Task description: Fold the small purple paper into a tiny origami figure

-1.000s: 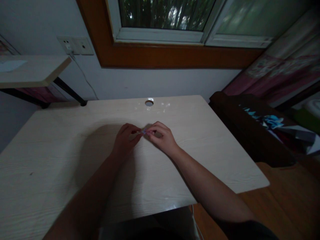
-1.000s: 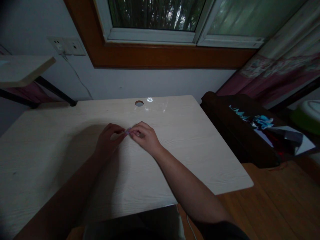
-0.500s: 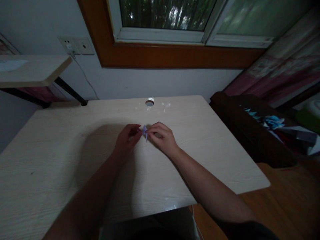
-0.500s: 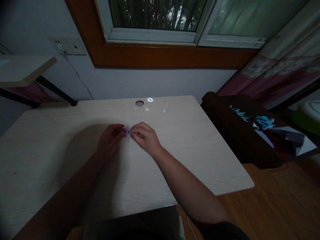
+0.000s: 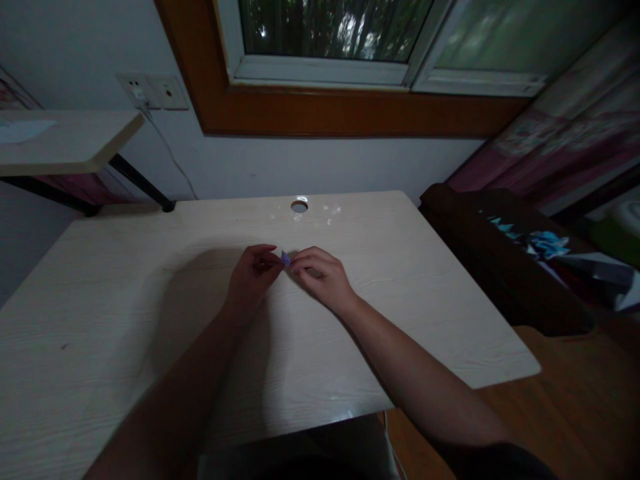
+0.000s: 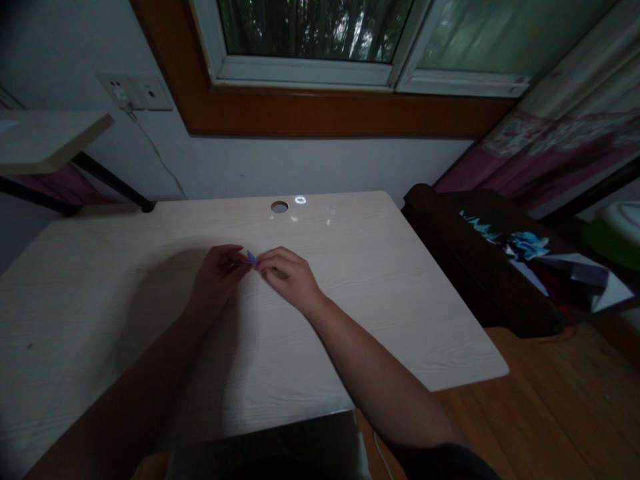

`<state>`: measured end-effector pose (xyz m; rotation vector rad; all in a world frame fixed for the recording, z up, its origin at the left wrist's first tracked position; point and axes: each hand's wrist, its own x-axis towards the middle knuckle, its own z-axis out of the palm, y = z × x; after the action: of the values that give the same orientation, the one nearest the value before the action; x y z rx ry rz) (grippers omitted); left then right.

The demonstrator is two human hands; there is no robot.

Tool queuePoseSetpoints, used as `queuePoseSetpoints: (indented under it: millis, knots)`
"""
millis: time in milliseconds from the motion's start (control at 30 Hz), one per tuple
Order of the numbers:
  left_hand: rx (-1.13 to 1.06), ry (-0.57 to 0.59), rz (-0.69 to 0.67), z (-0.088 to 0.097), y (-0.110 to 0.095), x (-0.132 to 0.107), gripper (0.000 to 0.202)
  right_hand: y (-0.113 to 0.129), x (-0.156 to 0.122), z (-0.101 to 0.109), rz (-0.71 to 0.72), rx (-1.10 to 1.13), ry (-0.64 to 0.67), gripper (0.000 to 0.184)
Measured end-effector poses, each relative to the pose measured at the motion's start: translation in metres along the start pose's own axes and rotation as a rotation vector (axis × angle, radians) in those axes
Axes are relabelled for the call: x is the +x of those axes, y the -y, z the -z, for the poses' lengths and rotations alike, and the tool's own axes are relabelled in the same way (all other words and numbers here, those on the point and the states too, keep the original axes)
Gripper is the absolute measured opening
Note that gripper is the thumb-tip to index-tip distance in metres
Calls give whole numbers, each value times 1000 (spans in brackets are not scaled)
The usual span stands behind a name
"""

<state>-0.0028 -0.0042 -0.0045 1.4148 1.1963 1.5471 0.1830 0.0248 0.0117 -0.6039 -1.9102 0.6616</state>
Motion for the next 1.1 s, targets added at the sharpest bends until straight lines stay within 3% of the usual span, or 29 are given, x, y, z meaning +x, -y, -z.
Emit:
queuePoseSetpoints:
  millis: [200,400,633,833,1100]
  knots:
    - [168,-1,-82,2,0,-3,31,2,0,-1,-141,0,-58,8]
    - [406,33,-211,4,-5,-5,22,7,2,0,-100,24,-27,6]
    - [526,9,-246,5,-11,-4,21,10,3,2,-109,30,-37,7]
    - [648,45,-373,3,-12,-4,17,6,2,0,-64,54,-26,6]
    - [599,30,-321,3,-15,-6,19,4,2,-1,-162,88,-6,12]
